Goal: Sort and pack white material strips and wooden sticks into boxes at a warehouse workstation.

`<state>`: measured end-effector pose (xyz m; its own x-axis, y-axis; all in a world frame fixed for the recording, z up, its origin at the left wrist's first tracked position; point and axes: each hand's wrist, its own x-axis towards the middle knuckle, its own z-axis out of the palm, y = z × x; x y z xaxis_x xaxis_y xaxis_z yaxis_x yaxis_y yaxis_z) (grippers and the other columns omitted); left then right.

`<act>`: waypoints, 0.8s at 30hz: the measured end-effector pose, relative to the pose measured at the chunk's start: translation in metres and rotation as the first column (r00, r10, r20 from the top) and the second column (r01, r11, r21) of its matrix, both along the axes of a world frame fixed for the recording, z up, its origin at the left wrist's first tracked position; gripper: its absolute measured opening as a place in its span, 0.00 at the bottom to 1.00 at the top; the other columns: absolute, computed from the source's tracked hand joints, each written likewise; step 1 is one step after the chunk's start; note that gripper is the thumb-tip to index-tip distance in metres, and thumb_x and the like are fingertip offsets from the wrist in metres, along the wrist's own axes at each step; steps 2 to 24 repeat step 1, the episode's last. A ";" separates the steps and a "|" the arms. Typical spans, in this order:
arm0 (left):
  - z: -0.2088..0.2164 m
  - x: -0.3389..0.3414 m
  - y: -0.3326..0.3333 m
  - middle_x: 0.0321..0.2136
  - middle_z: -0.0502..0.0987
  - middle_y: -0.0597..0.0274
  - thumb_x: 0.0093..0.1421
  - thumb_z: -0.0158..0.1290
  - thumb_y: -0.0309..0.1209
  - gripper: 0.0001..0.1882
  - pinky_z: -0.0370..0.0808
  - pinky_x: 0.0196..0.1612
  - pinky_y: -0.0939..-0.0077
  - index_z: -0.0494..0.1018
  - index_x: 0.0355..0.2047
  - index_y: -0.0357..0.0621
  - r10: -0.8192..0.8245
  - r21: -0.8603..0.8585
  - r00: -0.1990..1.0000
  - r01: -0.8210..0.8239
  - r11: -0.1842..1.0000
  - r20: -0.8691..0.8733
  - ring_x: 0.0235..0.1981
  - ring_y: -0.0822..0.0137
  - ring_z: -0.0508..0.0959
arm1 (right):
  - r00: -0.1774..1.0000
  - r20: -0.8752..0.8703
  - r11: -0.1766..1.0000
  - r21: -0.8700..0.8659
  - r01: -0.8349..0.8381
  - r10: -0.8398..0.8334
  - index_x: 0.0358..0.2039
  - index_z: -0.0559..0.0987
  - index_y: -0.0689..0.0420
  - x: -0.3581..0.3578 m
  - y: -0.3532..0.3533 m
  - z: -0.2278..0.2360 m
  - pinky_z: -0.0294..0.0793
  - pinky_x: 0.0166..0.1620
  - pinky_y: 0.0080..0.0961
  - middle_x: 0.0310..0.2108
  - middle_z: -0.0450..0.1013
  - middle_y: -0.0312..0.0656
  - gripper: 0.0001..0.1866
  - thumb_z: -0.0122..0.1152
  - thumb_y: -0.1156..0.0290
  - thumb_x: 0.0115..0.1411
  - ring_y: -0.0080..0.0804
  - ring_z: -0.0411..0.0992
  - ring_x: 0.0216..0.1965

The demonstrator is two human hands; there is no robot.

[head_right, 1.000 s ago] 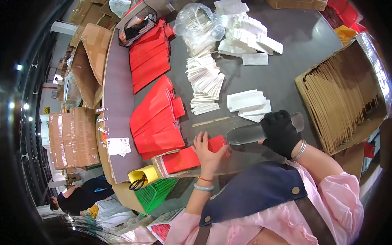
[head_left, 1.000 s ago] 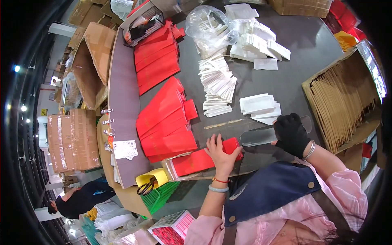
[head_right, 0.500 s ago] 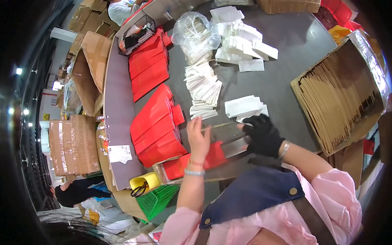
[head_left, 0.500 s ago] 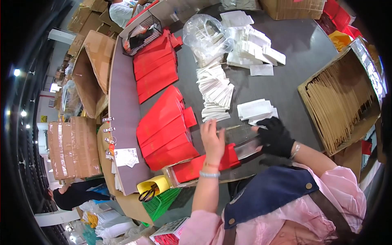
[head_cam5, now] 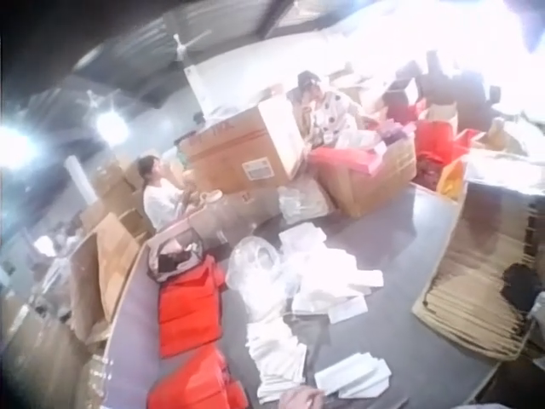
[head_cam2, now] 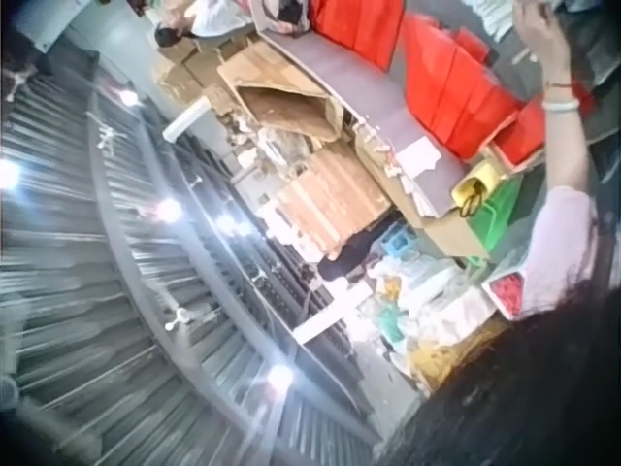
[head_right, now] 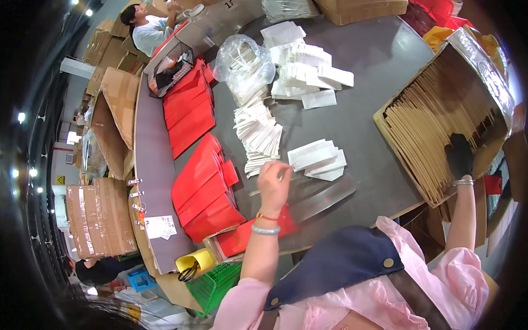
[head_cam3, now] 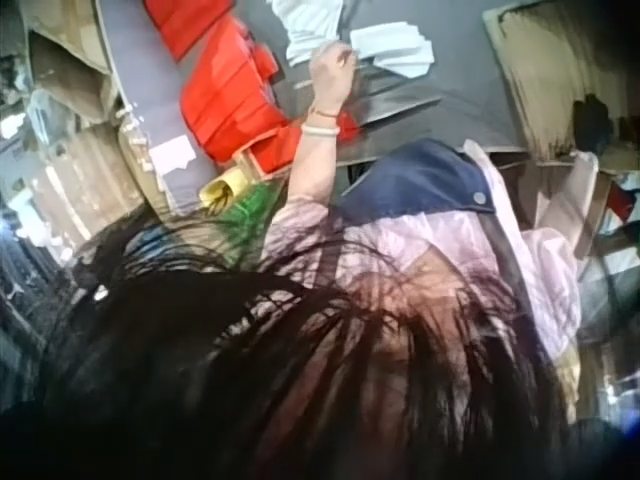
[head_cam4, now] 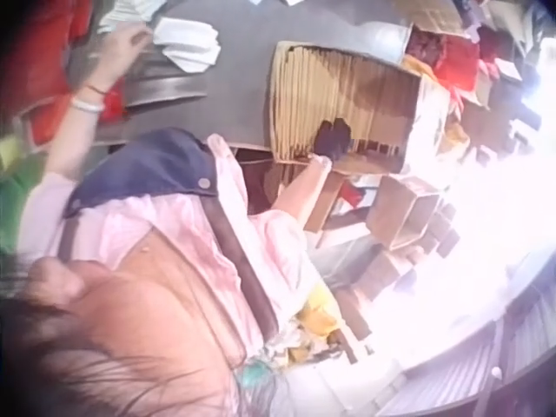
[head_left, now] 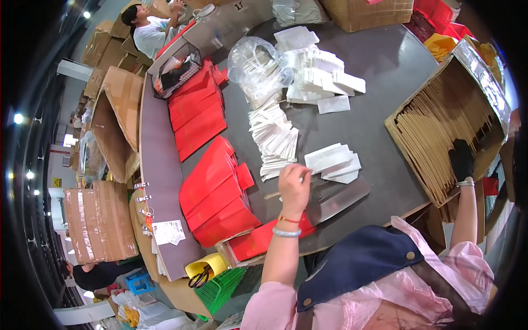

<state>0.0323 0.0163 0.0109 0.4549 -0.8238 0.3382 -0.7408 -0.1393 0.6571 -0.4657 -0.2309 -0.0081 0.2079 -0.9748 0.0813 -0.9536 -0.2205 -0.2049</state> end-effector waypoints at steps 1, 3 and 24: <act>-0.004 -0.003 -0.011 0.33 0.77 0.55 0.50 0.62 0.27 0.06 0.72 0.45 0.66 0.77 0.29 0.43 -0.020 -0.004 1.000 0.020 1.000 -0.004 0.39 0.54 0.76 | 0.996 -0.093 0.998 0.064 0.021 -0.015 0.52 0.74 0.59 -0.001 -0.008 -0.004 0.64 0.59 0.41 0.52 0.71 0.52 0.23 0.59 0.66 0.56 0.48 0.68 0.55; -0.004 -0.003 -0.011 0.33 0.77 0.55 0.50 0.62 0.27 0.06 0.72 0.45 0.66 0.77 0.29 0.43 -0.020 -0.004 1.000 0.020 1.000 -0.004 0.39 0.54 0.76 | 0.996 -0.093 0.998 0.064 0.021 -0.015 0.52 0.74 0.59 -0.001 -0.008 -0.004 0.64 0.59 0.41 0.52 0.71 0.52 0.23 0.59 0.66 0.56 0.48 0.68 0.55; -0.004 -0.003 -0.011 0.33 0.77 0.55 0.50 0.62 0.27 0.06 0.72 0.45 0.66 0.77 0.29 0.43 -0.020 -0.004 1.000 0.020 1.000 -0.004 0.39 0.54 0.76 | 0.996 -0.093 0.998 0.064 0.021 -0.015 0.52 0.74 0.59 -0.001 -0.008 -0.004 0.64 0.59 0.41 0.52 0.71 0.52 0.23 0.59 0.66 0.56 0.48 0.68 0.55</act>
